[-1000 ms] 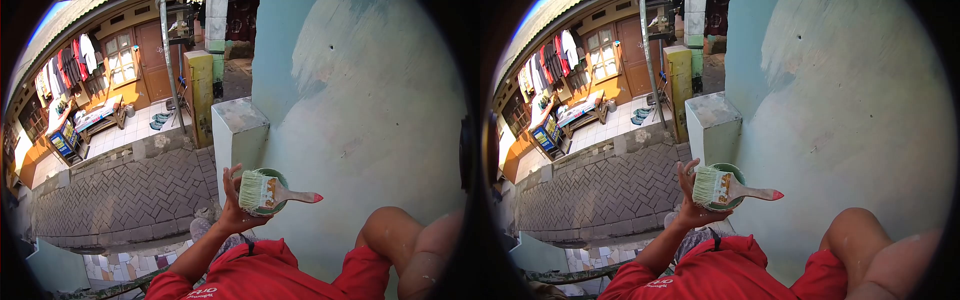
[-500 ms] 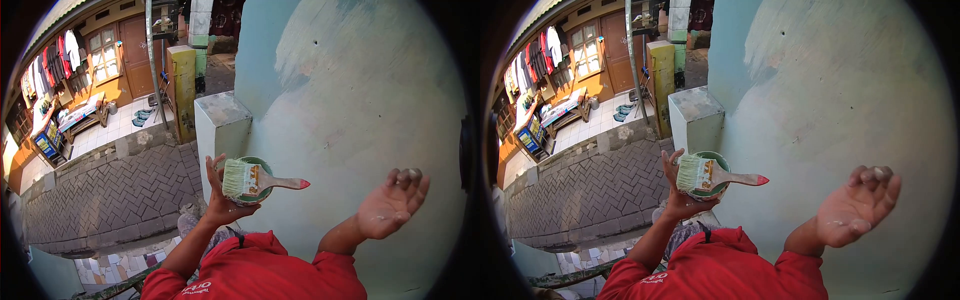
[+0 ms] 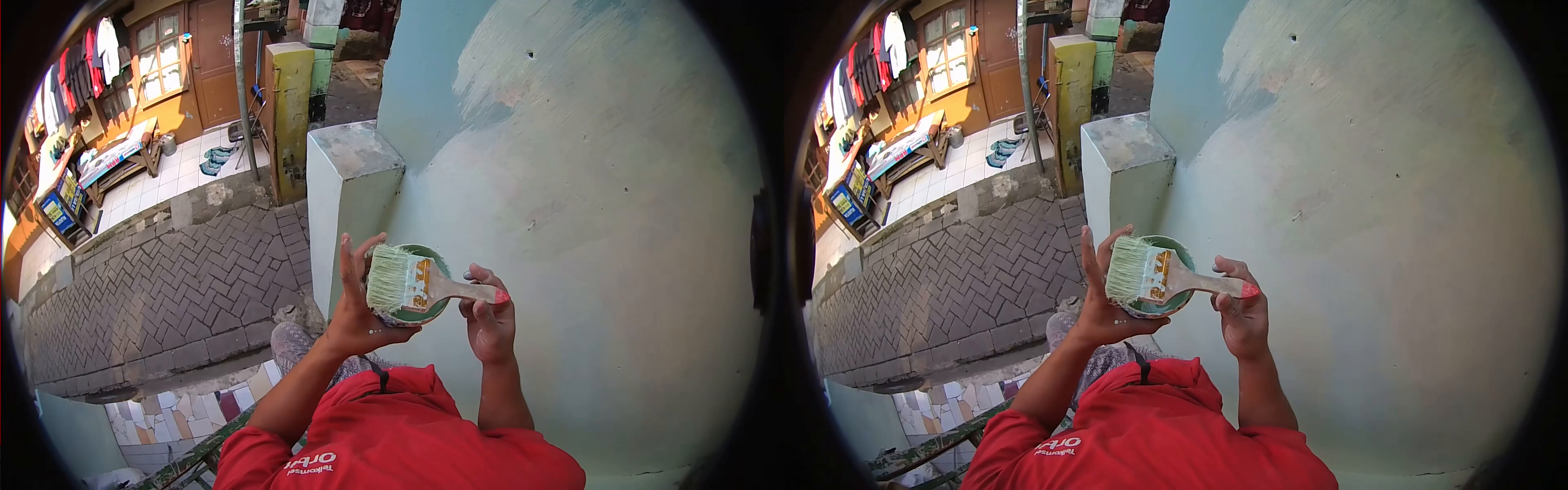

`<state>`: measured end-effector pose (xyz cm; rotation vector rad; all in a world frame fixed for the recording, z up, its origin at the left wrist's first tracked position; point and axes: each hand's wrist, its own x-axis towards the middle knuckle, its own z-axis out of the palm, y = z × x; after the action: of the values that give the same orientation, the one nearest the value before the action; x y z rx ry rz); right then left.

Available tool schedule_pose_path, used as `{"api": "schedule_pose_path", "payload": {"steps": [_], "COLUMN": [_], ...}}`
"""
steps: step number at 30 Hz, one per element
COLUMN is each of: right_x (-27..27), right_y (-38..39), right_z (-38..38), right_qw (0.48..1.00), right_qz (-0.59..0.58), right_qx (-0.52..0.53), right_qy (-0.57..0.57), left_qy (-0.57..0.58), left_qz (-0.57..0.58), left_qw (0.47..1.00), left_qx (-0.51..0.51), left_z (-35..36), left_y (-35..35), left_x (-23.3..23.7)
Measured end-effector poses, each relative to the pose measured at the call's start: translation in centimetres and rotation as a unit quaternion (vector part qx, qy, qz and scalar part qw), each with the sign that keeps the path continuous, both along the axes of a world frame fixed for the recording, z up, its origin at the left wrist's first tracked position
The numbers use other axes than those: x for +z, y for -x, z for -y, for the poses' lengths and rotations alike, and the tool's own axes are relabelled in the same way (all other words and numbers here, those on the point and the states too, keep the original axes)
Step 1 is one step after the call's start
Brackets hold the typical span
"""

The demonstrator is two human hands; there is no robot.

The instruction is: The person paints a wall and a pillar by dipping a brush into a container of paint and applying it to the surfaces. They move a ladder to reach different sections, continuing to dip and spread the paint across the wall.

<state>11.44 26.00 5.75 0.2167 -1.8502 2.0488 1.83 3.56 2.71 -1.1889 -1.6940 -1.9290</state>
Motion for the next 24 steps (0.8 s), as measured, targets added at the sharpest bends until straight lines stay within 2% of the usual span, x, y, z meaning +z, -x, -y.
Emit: {"api": "schedule_pose_path", "payload": {"steps": [1,5,8,11,12,14,17,20,21,22,23,24], "right_x": [-0.1,0.7,1.9,4.3,5.8,8.7,15.2,22.6,24.9,27.0,29.0,31.5], "right_y": [0.0,0.5,1.3,1.9,2.4,3.4,4.1,6.0,6.9,7.9,8.9,9.8], "right_z": [0.1,1.3,1.0,0.1,-0.1,-2.0,-3.9,-5.3,-5.0,-5.1,-5.5,-6.0], "right_qw": [0.999,0.996,0.988,0.97,0.95,0.943,0.95,0.901,0.861,0.78,0.667,0.467], "right_qz": [-0.01,-0.066,-0.092,-0.056,-0.023,-0.069,-0.182,-0.322,-0.346,-0.373,-0.41,-0.446], "right_qx": [0.025,0.02,-0.052,-0.142,-0.212,-0.227,-0.229,-0.271,-0.317,-0.371,-0.39,-0.397], "right_qy": [0.043,0.061,0.109,0.192,0.229,0.233,0.114,-0.107,-0.195,-0.339,-0.484,-0.652], "left_qy": [0.0,0.038,0.053,0.061,0.055,0.044,0.039,0.032,0.032,0.031,0.027,0.028], "left_qz": [0.006,-0.003,0.009,0.034,0.038,0.04,0.029,0.056,0.057,0.056,0.057,0.065], "left_qw": [1.0,0.999,0.998,0.997,0.998,0.998,0.999,0.998,0.998,0.998,0.998,0.997], "left_qx": [-0.012,0.005,0.016,0.016,0.016,0.013,0.015,0.012,0.015,0.018,0.014,0.016], "left_z": [0.0,0.5,0.6,0.8,0.9,1.0,1.1,1.2,1.3,1.4,1.5,1.5], "left_y": [0.1,0.3,0.5,0.8,0.8,0.9,1.1,1.0,1.1,1.3,1.4,1.4], "left_x": [0.0,0.3,0.1,-0.1,-0.2,-0.3,-0.6,-1.2,-1.4,-1.5,-1.7,-1.8]}}
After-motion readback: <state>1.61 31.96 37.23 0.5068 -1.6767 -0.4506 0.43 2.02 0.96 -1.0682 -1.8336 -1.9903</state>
